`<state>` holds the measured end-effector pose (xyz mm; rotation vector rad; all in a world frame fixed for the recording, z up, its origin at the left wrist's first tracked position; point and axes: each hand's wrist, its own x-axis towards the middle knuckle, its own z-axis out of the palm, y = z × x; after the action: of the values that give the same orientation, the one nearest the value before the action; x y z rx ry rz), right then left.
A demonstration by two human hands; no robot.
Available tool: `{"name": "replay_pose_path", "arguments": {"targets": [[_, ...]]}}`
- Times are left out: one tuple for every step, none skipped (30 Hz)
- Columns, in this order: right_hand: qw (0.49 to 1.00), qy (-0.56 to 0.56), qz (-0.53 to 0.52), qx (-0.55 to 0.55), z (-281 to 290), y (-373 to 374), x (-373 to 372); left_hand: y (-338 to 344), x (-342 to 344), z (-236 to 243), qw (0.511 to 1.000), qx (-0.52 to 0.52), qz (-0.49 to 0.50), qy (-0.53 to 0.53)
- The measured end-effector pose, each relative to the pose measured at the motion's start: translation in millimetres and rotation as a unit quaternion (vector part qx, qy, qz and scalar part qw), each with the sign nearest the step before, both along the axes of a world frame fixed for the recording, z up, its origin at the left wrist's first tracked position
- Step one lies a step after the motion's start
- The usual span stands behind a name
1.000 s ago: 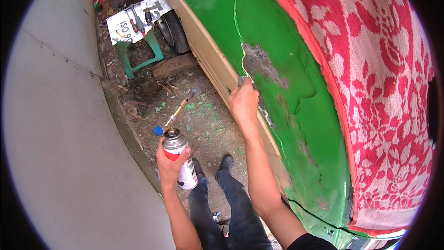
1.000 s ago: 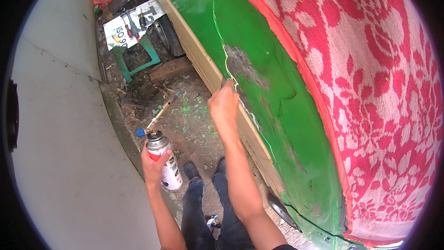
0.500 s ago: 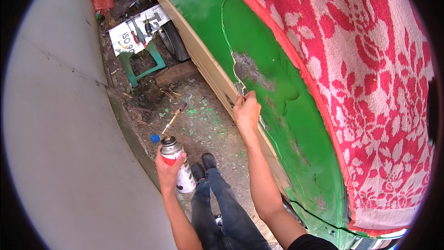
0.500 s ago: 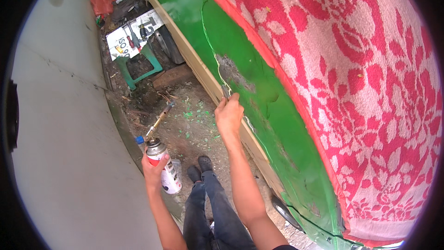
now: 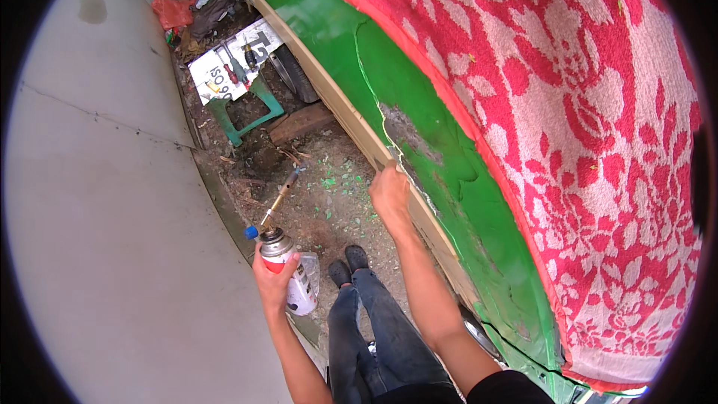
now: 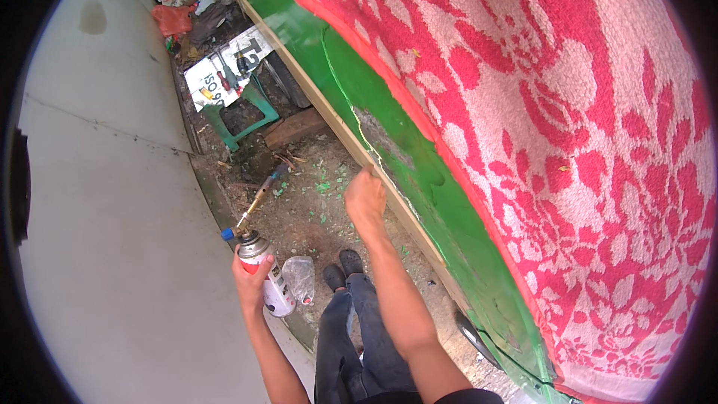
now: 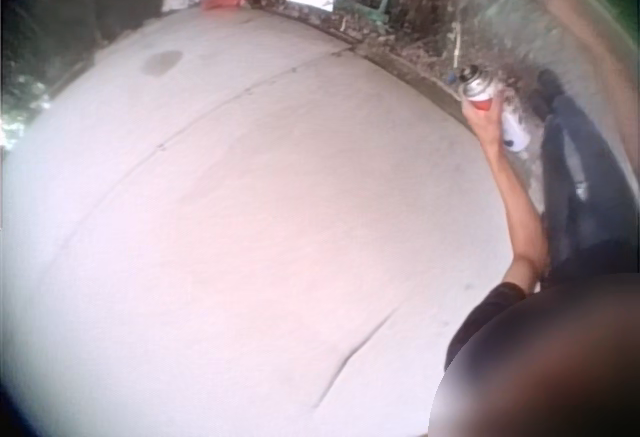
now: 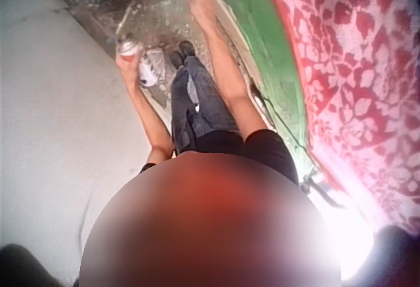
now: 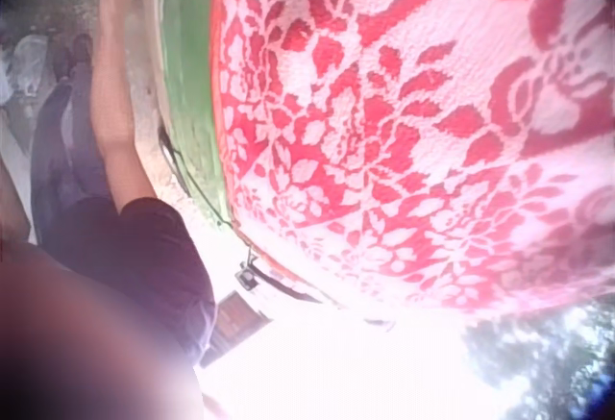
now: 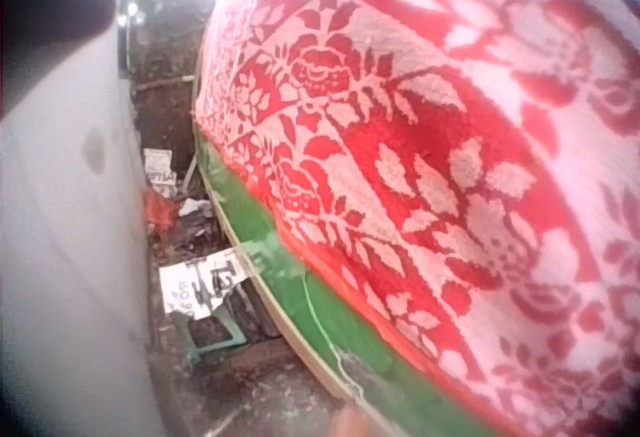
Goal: The person uses a hammer and a chisel to chip away material from a green car panel. Then the person ignites a handheld blowtorch and applies heat to the same area while scraping with the chisel, working on a localized section of the panel.
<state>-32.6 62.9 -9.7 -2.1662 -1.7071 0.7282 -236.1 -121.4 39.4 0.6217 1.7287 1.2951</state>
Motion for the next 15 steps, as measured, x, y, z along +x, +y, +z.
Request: {"name": "replay_pose_path", "arguments": {"targets": [[1.0,-0.013,0.01,-0.008,-13,-7,9,2,0,1,1.0,-0.001,-0.003,-0.001],[1.0,0.002,-0.005,-0.004,-16,-15,16,4,0,2,1.0,-0.001,-0.004,-0.001],[1.0,0.021,-0.019,-0.001,-19,-26,21,4,-2,4,1.0,-0.003,-0.004,0.003],[0.999,0.039,-0.034,0.002,-21,-36,26,4,-4,2,1.0,-0.004,-0.008,0.005],[0.997,0.063,-0.042,0.016,-18,-45,29,3,-6,-1,1.0,-0.007,-0.012,0.009],[0.995,0.084,-0.051,0.032,-11,-53,35,2,-5,-4,1.0,-0.007,-0.015,0.009],[0.992,0.104,-0.061,0.048,-8,-60,41,2,-4,-7,1.0,-0.007,-0.012,-0.001],[0.983,0.153,-0.081,0.064,-10,-65,47,5,0,-8,1.0,-0.006,-0.011,-0.014],[0.971,0.202,-0.101,0.079,-11,-69,52,7,3,-10,1.0,-0.006,-0.01,-0.026],[0.956,0.25,-0.12,0.095,-13,-72,55,7,6,-14,1.0,-0.008,-0.024,-0.015],[0.951,0.268,-0.133,0.083,-15,-72,58,10,10,-18,0.999,-0.006,-0.036,-0.013],[0.945,0.285,-0.146,0.072,-16,-72,60,14,14,-22,0.999,-0.004,-0.048,-0.012],[0.938,0.302,-0.159,0.06,-18,-71,62,17,19,-26,0.998,-0.002,-0.06,-0.01],[0.941,0.295,-0.152,0.065,-20,-71,62,19,23,-29,0.997,-0.008,-0.074,0.002],[0.944,0.288,-0.146,0.069,-22,-71,62,22,27,-33,0.995,-0.011,-0.093,-0.02]]}}
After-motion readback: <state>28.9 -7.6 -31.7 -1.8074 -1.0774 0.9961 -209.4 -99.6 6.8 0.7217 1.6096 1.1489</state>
